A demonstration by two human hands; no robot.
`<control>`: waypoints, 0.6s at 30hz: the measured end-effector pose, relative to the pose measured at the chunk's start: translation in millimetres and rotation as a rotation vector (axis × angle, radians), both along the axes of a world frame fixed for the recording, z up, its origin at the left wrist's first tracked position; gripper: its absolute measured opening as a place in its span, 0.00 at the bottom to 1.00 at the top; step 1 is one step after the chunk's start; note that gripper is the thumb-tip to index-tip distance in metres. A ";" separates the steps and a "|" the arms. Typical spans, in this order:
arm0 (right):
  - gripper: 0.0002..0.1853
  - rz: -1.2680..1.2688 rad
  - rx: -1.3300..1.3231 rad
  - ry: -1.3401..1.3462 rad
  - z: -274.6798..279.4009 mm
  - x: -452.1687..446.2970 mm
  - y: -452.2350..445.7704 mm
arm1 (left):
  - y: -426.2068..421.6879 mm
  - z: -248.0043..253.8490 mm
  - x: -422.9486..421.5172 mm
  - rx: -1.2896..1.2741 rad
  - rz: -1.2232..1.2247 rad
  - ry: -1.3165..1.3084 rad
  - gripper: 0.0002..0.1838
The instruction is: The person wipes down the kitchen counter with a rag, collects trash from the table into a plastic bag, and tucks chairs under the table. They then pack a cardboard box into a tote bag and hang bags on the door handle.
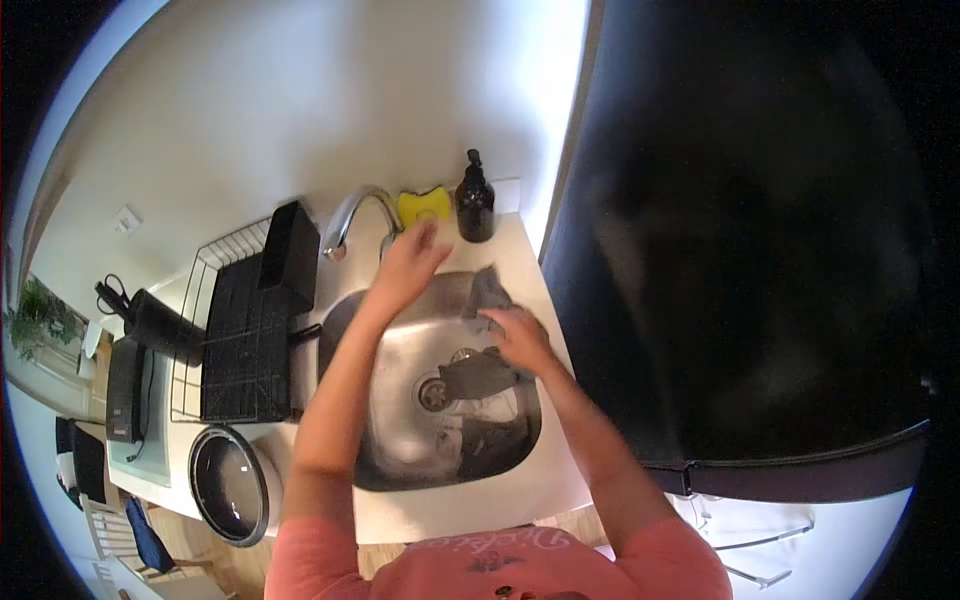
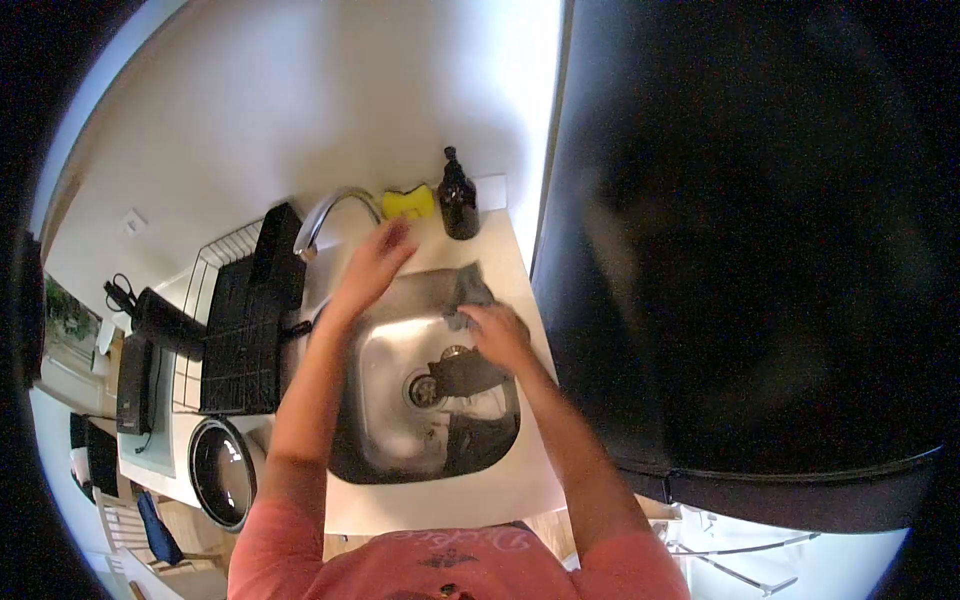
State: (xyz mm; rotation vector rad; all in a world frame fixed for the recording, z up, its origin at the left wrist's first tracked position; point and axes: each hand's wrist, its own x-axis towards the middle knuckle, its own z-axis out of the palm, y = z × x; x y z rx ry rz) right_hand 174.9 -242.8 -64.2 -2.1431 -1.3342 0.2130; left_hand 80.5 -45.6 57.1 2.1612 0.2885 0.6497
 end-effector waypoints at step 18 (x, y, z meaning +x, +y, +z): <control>0.24 -0.372 0.798 0.135 27.7 25.5 70.4 | -49.9 -54.4 59.8 -0.768 0.404 -0.794 0.06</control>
